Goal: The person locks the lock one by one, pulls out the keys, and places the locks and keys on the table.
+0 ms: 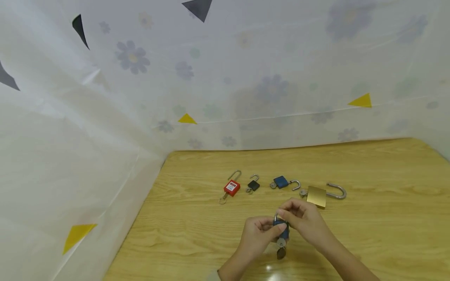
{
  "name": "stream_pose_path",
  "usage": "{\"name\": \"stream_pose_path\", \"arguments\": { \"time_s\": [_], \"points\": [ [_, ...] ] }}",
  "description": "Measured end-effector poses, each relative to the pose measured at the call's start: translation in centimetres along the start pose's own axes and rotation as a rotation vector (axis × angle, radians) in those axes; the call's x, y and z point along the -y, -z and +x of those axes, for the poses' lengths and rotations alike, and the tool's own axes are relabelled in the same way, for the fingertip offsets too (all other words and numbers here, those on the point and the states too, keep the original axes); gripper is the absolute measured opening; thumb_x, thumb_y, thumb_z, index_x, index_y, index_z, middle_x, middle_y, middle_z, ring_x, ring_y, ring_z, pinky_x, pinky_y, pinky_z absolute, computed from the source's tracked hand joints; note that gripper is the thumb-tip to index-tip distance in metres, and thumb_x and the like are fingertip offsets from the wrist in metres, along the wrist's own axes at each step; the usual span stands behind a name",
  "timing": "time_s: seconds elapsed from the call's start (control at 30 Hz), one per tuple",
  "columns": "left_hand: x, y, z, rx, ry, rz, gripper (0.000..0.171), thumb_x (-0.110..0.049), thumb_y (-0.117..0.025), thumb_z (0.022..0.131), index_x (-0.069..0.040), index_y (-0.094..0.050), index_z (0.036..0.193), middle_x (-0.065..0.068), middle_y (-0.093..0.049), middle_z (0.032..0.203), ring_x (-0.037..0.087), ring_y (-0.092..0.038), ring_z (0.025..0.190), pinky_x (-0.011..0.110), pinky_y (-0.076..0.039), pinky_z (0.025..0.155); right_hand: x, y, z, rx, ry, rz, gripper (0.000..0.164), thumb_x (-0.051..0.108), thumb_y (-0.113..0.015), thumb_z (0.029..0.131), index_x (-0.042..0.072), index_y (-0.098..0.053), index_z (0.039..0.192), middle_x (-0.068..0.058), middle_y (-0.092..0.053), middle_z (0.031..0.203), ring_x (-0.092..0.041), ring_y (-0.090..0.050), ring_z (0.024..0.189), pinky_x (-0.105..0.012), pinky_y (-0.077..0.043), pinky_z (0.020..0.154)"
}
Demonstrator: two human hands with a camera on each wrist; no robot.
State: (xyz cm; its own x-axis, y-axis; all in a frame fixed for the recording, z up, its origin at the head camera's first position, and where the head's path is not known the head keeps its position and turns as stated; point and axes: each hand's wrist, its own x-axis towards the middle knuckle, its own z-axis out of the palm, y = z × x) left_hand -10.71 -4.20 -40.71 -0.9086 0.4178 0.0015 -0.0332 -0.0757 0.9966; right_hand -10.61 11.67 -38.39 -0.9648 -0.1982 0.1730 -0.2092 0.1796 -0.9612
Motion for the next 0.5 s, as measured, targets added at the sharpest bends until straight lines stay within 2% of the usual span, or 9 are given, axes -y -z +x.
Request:
{"name": "stream_pose_path", "arguments": {
  "time_s": [0.1,0.17,0.33,0.5],
  "points": [
    [-0.1,0.0,0.1,-0.019,-0.001,0.004,0.024,-0.008,-0.063,0.088,0.012,-0.065,0.1,0.037,-0.063,0.092,0.037,-0.068,0.079,0.022,-0.057,0.065,0.1,-0.1,0.0,-0.036,-0.05,0.02,0.016,0.011,-0.059,0.09,-0.006,-0.06,0.092,0.01,-0.056,0.073,-0.003,-0.046,0.06,-0.021,-0.043,0.052],
    [-0.2,0.0,0.2,-0.029,-0.005,0.009,0.023,-0.008,-0.062,0.088,0.012,-0.064,0.099,0.037,-0.063,0.092,0.042,-0.067,0.081,0.022,-0.057,0.066,0.1,-0.2,0.0,-0.084,-0.094,0.024,0.018,0.012,-0.06,0.09,-0.005,-0.061,0.095,0.01,-0.056,0.074,-0.005,-0.047,0.062,-0.021,-0.044,0.055],
    [-0.6,0.1,0.5,-0.082,0.002,0.009,0.022,-0.007,-0.062,0.087,0.012,-0.063,0.098,0.033,-0.065,0.094,0.032,-0.069,0.08,0.022,-0.057,0.066,-0.3,-0.1,-0.2,-0.219,-0.244,0.054,0.026,0.021,-0.058,0.092,-0.004,-0.059,0.101,0.007,-0.058,0.078,-0.006,-0.053,0.071,-0.02,-0.05,0.064],
    [-0.9,0.3,0.9,-0.151,0.011,0.011,0.022,-0.008,-0.064,0.086,0.011,-0.064,0.098,0.029,-0.067,0.094,0.036,-0.068,0.083,0.022,-0.057,0.066,-1.1,-0.4,-1.0,-0.271,-0.337,0.076,0.027,0.02,-0.055,0.094,-0.006,-0.058,0.101,0.007,-0.063,0.079,-0.004,-0.059,0.074,-0.019,-0.053,0.069]
  ]
}}
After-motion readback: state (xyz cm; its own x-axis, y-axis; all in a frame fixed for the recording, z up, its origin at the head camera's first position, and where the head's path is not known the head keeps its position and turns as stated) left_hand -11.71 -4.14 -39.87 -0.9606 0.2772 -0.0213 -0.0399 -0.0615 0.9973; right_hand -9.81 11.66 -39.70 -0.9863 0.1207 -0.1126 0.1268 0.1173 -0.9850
